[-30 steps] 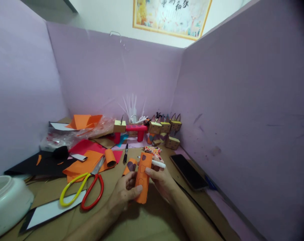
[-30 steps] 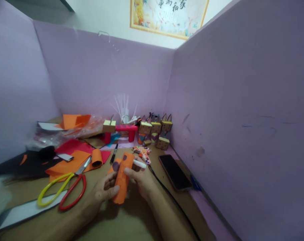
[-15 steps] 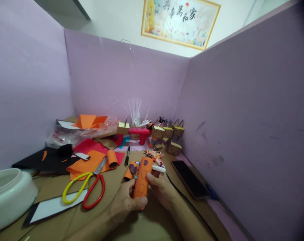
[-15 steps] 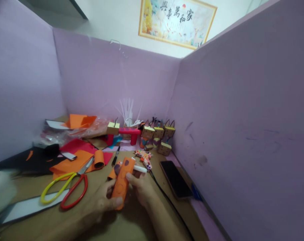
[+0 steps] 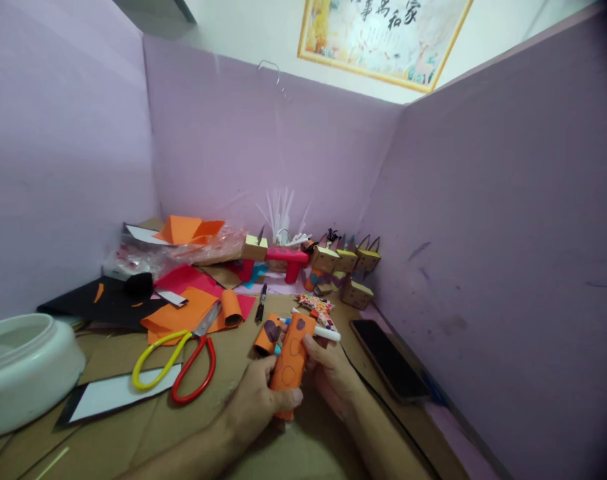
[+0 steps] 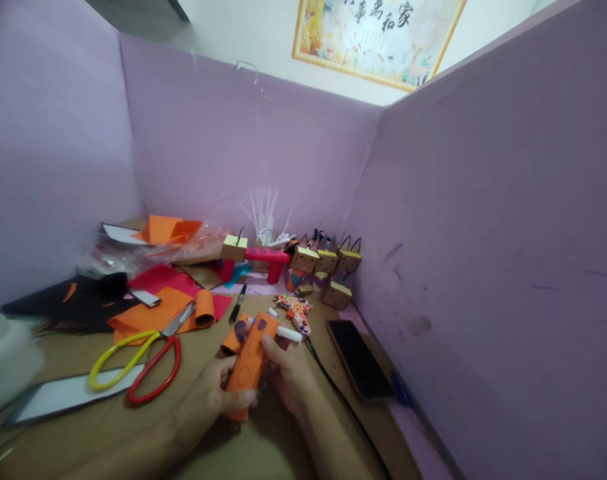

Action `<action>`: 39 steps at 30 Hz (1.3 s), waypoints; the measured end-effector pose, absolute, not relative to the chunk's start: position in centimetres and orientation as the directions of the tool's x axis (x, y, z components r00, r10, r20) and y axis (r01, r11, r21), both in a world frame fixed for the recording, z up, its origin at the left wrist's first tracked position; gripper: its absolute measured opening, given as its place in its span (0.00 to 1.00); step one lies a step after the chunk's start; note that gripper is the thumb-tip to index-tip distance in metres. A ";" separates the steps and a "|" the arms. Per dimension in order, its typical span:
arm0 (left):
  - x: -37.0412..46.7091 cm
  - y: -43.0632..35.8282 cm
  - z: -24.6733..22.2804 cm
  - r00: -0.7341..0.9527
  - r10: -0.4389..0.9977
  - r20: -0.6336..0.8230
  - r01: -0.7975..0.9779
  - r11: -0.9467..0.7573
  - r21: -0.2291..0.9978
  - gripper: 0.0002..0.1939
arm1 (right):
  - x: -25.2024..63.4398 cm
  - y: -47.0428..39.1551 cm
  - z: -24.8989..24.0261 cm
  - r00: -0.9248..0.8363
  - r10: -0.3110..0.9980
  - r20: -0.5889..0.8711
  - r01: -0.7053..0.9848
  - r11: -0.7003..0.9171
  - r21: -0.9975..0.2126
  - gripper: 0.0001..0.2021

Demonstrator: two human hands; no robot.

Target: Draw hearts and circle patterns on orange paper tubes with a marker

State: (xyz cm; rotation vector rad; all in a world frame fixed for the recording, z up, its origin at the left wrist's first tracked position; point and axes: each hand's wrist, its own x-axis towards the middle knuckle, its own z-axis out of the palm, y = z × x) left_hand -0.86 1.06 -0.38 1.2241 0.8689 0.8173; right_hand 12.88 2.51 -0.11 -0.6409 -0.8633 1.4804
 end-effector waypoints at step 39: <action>-0.8 2.5 -0.2 0.213 0.951 -0.224 0.026 0.224 0.974 0.16 | 13.7 0.4 0.0 0.218 0.701 0.679 0.324 0.604 -0.728 0.05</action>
